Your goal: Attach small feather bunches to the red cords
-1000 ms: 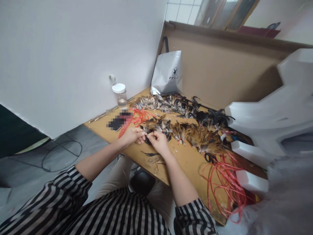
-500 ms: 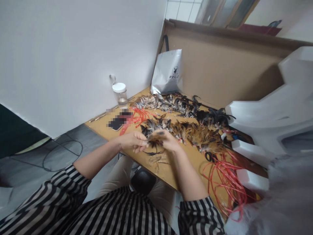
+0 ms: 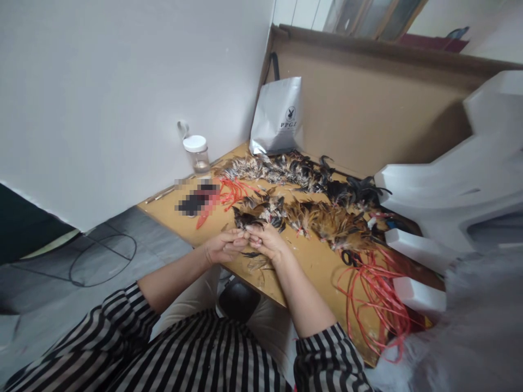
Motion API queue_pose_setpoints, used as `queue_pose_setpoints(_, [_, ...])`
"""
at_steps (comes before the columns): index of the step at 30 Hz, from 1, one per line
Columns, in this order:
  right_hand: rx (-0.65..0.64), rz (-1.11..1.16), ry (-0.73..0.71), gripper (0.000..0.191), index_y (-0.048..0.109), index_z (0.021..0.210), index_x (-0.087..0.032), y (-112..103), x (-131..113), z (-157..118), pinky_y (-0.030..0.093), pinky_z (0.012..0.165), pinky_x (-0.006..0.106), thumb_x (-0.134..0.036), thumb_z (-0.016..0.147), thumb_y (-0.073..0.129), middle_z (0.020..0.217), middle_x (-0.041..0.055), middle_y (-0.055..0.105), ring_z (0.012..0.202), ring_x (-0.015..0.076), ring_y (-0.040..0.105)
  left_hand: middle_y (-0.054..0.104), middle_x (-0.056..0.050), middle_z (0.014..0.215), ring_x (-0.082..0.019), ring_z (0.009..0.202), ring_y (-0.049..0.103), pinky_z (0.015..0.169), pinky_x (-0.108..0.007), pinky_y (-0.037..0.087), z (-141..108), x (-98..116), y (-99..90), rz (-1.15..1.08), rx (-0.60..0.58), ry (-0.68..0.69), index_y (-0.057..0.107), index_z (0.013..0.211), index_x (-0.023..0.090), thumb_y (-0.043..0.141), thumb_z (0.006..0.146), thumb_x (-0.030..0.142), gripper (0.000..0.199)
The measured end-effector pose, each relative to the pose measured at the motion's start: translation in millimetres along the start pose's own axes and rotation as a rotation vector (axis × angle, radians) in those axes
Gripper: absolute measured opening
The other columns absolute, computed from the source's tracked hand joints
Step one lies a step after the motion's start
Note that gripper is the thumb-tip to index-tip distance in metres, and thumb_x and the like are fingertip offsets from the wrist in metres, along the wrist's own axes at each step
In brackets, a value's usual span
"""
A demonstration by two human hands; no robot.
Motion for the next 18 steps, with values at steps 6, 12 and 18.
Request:
queue_pose_setpoints(6, [0.045,0.006,-0.119,0.034,0.039,0.050,-0.015,-6,-6,3,0.016,0.035,0.015,-0.022,0.066,0.068,0.039,-0.0074,0.034,0.035,0.0011,0.024,0.052,0.001,0.058,0.000,0.045,0.043,0.040,-0.010,0.029,-10,13,-24.0,0.283,0.236,0.100,0.063,0.082,0.010,0.067,0.067,0.026,0.022])
queue_pose_setpoints(12, [0.067,0.057,-0.113,0.035,0.036,0.053,-0.016,-7,-2,5,0.016,0.035,0.014,-0.021,0.066,0.069,0.039,-0.0093,0.030,0.035,0.0008,0.021,0.058,-0.001,0.058,-0.005,0.045,0.050,0.041,-0.016,0.034,-24,32,-31.3,0.683,0.322,0.099,0.064,0.073,0.010,0.067,0.064,0.036,0.028])
queue_pose_setpoints(18, [0.079,0.178,-0.031,0.037,0.033,0.057,-0.017,-1,6,5,0.015,0.036,0.013,-0.021,0.065,0.069,0.040,-0.0098,0.032,0.036,0.0010,0.021,0.061,-0.003,0.066,-0.009,0.054,0.054,0.053,-0.022,0.044,-34,48,-24.4,0.858,0.486,0.560,0.064,0.092,0.011,0.065,0.066,0.033,0.034])
Point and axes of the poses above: each hand's wrist, its own z-axis towards the middle knuckle, its own y-axis out of the palm, x = y × z, the point moved 6 cm from there along z, towards the middle knuckle
